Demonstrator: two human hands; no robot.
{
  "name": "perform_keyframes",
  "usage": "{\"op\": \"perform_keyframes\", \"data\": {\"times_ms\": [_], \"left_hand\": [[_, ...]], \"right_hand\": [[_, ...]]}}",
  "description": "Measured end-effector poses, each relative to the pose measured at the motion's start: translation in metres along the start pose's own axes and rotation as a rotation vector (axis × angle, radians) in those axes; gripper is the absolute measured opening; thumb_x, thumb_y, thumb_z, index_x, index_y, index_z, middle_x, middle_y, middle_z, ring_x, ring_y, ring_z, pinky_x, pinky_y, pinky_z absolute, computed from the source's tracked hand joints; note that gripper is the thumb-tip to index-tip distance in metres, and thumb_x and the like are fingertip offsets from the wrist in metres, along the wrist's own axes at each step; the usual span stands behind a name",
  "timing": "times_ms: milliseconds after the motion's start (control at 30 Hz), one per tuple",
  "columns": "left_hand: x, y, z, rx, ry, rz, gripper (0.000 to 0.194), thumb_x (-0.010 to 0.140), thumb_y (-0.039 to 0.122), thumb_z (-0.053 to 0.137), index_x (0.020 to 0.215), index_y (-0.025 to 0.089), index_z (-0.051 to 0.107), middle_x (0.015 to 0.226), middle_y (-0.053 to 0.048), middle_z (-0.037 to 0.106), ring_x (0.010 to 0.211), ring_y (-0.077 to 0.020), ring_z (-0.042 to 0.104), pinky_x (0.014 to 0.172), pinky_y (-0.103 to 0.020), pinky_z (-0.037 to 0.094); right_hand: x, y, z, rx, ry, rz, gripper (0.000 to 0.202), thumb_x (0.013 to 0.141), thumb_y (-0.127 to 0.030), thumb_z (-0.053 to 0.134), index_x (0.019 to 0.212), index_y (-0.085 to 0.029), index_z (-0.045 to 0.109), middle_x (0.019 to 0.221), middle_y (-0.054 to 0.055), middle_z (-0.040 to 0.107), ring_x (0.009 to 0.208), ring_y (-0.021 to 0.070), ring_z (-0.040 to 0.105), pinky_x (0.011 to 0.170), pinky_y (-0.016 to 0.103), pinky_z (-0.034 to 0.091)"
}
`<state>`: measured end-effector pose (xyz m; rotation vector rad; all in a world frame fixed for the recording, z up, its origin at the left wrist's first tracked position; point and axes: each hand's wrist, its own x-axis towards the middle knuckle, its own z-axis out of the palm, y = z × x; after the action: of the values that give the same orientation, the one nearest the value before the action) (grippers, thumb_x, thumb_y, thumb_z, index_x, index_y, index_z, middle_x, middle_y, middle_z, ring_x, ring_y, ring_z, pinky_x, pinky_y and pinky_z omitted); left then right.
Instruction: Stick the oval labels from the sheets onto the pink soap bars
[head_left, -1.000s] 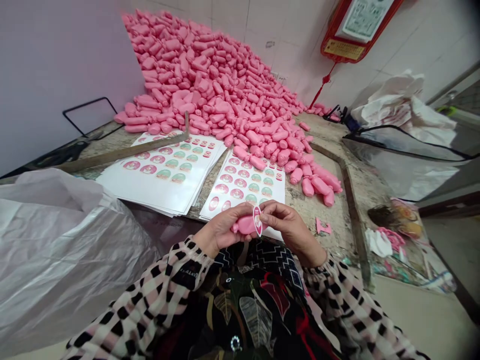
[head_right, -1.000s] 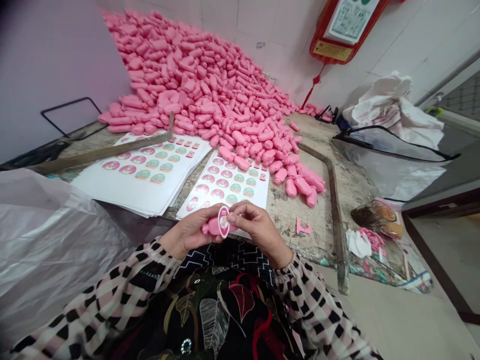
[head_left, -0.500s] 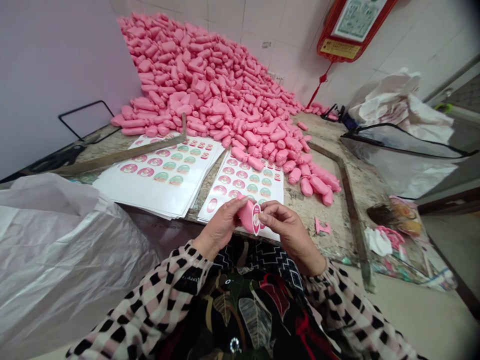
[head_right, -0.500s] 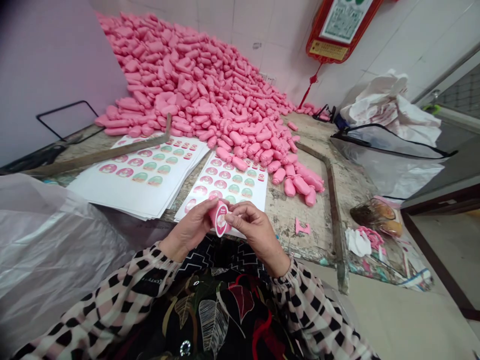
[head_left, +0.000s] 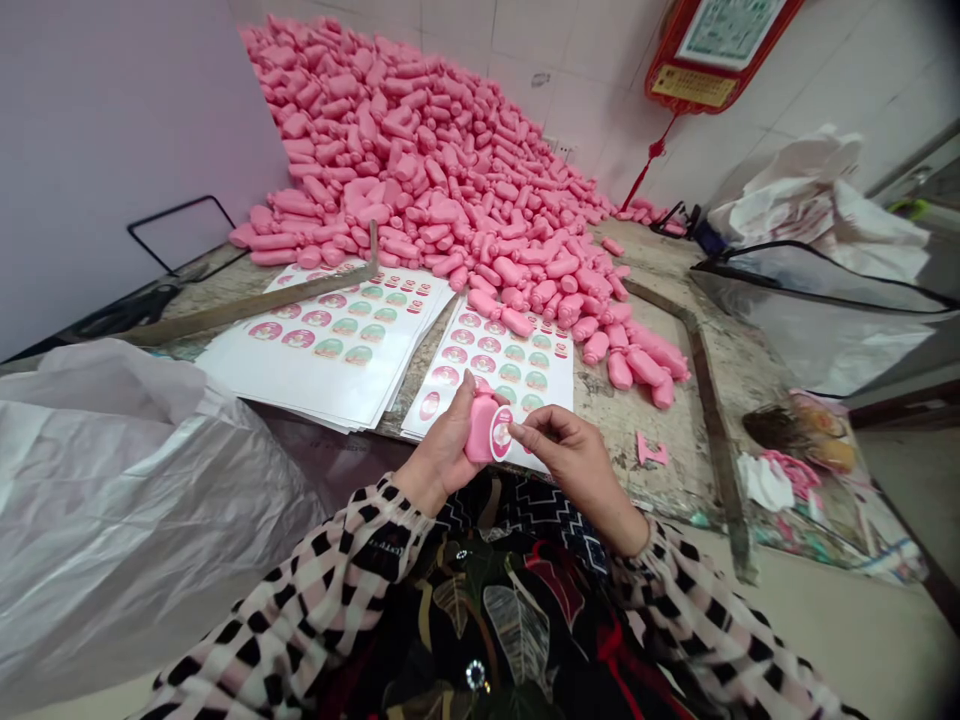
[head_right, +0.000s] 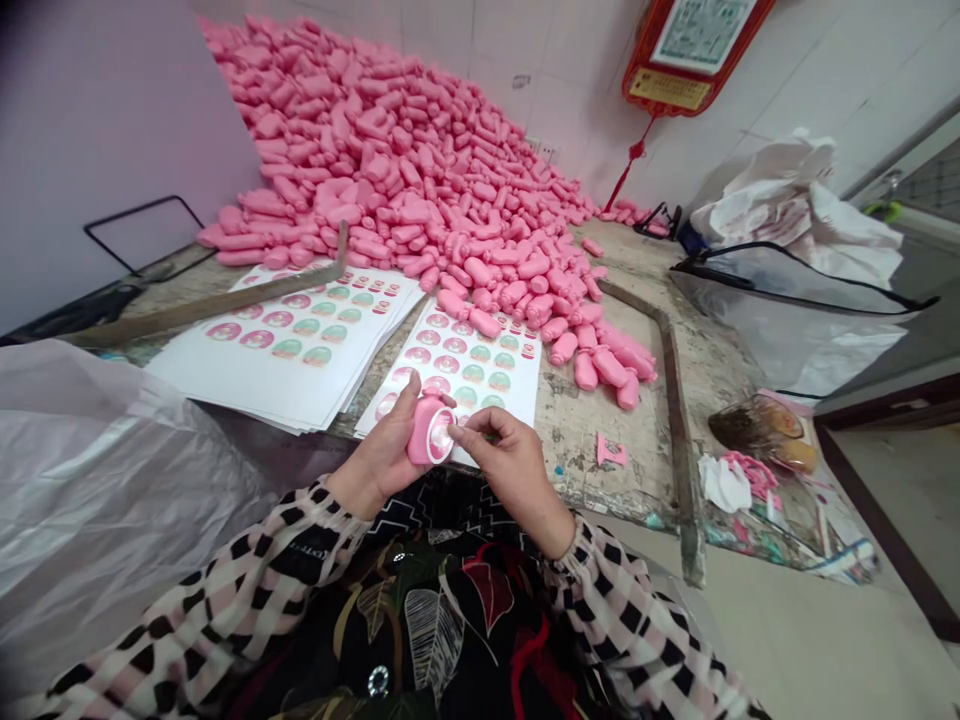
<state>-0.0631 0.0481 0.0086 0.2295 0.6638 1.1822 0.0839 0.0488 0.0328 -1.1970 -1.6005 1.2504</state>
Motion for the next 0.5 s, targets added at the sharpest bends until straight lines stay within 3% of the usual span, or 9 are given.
{"op": "perform_keyframes", "data": {"times_ms": [500], "left_hand": [[-0.0027, -0.0043, 0.0038, 0.128, -0.03, 0.012, 0.053, 0.074, 0.065, 0.045, 0.081, 0.015, 0.057, 0.062, 0.0, 0.053, 0.044, -0.0095, 0.051, 0.036, -0.021, 0.042]], "right_hand": [[0.0028, 0.0063, 0.0046, -0.055, -0.03, 0.018, 0.023, 0.07, -0.041, 0.065, 0.069, -0.019, 0.059, 0.065, -0.001, 0.058, 0.058, 0.0111, 0.048, 0.056, 0.023, 0.038]]}}
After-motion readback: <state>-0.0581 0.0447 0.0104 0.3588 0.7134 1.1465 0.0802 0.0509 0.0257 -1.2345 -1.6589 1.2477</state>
